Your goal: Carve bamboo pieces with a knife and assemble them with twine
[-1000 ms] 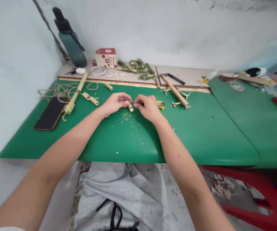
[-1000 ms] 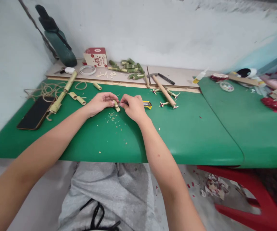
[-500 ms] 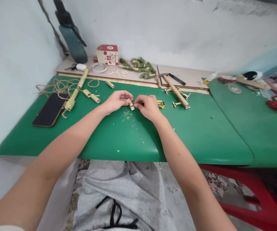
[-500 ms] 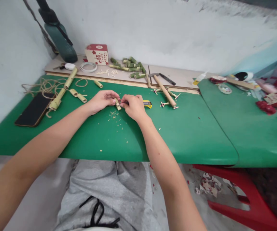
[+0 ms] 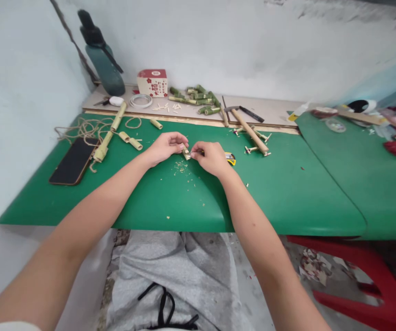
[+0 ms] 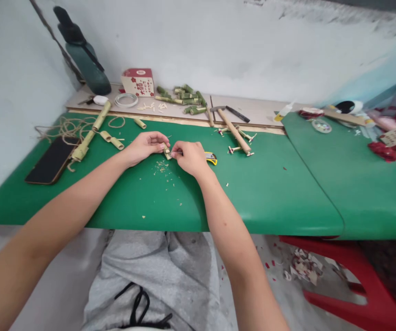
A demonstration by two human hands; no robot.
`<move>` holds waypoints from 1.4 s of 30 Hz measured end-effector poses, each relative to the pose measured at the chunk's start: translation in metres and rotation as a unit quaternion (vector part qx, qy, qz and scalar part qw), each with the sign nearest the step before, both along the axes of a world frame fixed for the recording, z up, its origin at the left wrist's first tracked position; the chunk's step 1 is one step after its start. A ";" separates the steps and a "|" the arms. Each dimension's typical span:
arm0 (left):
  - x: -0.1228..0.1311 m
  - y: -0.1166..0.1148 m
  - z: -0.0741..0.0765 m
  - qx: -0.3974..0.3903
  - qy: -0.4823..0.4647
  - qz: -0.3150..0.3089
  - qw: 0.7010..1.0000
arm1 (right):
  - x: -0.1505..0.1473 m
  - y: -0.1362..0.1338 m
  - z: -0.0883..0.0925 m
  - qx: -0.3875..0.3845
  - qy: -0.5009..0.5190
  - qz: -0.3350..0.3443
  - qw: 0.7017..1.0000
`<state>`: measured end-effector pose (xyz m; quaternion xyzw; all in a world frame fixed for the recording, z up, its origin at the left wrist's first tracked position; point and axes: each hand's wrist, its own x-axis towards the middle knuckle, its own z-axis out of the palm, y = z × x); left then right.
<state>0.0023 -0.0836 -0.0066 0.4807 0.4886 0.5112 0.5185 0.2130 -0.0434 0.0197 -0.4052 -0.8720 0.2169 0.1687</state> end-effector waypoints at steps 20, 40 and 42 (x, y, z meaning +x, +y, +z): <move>0.003 -0.005 0.019 -0.020 -0.100 0.153 0.983 | 0.007 0.015 -0.017 0.078 0.027 -0.141 0.986; -0.001 0.002 0.014 -0.003 -0.158 0.194 0.968 | 0.079 -0.133 -0.035 -0.036 0.005 -0.109 0.993; 0.000 -0.002 0.014 0.002 -0.153 0.190 0.970 | 0.032 -0.137 -0.030 -0.074 0.029 -0.020 0.997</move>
